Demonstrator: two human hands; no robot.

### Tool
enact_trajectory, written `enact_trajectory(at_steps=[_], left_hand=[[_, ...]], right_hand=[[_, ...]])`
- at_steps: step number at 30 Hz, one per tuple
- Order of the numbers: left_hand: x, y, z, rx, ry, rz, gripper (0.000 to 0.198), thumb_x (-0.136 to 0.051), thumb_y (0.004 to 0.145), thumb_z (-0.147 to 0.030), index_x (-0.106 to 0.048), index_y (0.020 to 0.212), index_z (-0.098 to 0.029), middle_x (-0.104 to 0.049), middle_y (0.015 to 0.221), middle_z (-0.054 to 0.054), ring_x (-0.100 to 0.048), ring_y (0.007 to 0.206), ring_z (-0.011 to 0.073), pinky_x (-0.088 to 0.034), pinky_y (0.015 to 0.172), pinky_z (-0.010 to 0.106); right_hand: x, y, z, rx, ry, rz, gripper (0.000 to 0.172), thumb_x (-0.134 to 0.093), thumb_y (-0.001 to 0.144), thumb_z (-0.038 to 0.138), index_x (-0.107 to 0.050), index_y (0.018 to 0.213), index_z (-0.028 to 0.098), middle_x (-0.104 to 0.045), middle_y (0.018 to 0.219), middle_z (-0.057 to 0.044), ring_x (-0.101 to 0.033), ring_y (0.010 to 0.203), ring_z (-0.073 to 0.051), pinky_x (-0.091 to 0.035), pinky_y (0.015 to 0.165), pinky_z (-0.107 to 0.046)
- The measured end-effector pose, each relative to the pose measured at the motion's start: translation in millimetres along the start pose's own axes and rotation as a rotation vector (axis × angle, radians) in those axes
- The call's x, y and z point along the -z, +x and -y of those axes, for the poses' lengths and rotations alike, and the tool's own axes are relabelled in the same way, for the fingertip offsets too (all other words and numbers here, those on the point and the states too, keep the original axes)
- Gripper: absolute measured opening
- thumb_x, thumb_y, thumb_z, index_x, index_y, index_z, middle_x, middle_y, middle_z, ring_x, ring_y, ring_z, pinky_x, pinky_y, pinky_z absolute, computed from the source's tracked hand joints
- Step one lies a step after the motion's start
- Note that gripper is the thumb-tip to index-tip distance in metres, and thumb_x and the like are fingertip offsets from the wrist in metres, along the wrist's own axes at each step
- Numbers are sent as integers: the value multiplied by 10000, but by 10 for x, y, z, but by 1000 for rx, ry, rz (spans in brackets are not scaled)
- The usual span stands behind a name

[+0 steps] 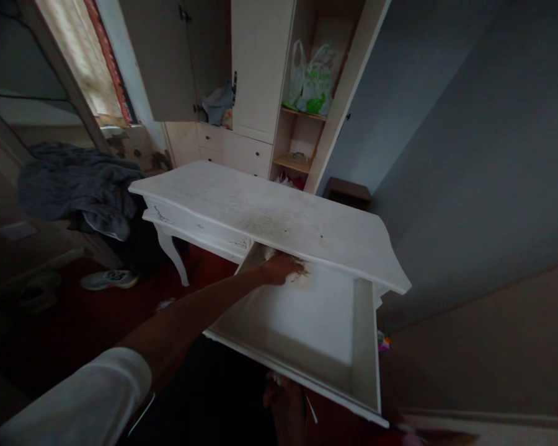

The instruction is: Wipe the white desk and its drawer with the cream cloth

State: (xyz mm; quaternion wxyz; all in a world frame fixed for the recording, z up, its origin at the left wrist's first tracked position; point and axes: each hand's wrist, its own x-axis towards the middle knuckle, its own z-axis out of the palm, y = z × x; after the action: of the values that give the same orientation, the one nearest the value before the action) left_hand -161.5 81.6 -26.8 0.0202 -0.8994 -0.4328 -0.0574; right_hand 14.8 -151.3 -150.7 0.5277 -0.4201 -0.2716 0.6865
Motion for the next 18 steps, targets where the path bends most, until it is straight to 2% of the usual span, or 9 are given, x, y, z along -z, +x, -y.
enact_trajectory(at_steps=[5, 11, 14, 18], left_hand=[[-25, 222, -245, -128, -63, -18, 525, -630, 766, -190, -611, 1287, -245, -543, 1326, 111, -462, 1240, 289, -339, 1054, 423], [-127, 399, -533, -238, -75, -28, 463, -617, 787, -190, -626, 1246, -250, -536, 1325, 110, -459, 1206, 288, -370, 1000, 437], [-129, 403, -678, -234, -72, -30, 463, -615, 790, -186, -621, 1249, -245, -539, 1328, 115, -459, 1197, 292, -384, 978, 441], [-52, 339, -811, -156, -69, -27, 449, -584, 812, -164, -622, 1251, -255, -559, 1310, 117, -468, 1184, 300, -409, 949, 462]], right_hand=[[-22, -6, -6, 17, 3, -48, 245, -798, 688, 482, -727, 823, 290, -703, 758, -43, -629, 582, -224, -459, 418, -338], [-23, -40, -6, -43, 16, -26, 308, -800, 697, 510, -728, 803, 230, -704, 765, -44, -573, 532, -162, -475, 484, -316], [-44, -55, 21, -49, 10, -6, 325, -789, 710, 529, -727, 792, 220, -702, 778, -38, -576, 545, -153, -483, 522, -312], [-103, -58, 68, -65, 5, -4, 382, -797, 686, 563, -726, 790, 203, -691, 754, -38, -553, 527, -140, -471, 504, -294]])
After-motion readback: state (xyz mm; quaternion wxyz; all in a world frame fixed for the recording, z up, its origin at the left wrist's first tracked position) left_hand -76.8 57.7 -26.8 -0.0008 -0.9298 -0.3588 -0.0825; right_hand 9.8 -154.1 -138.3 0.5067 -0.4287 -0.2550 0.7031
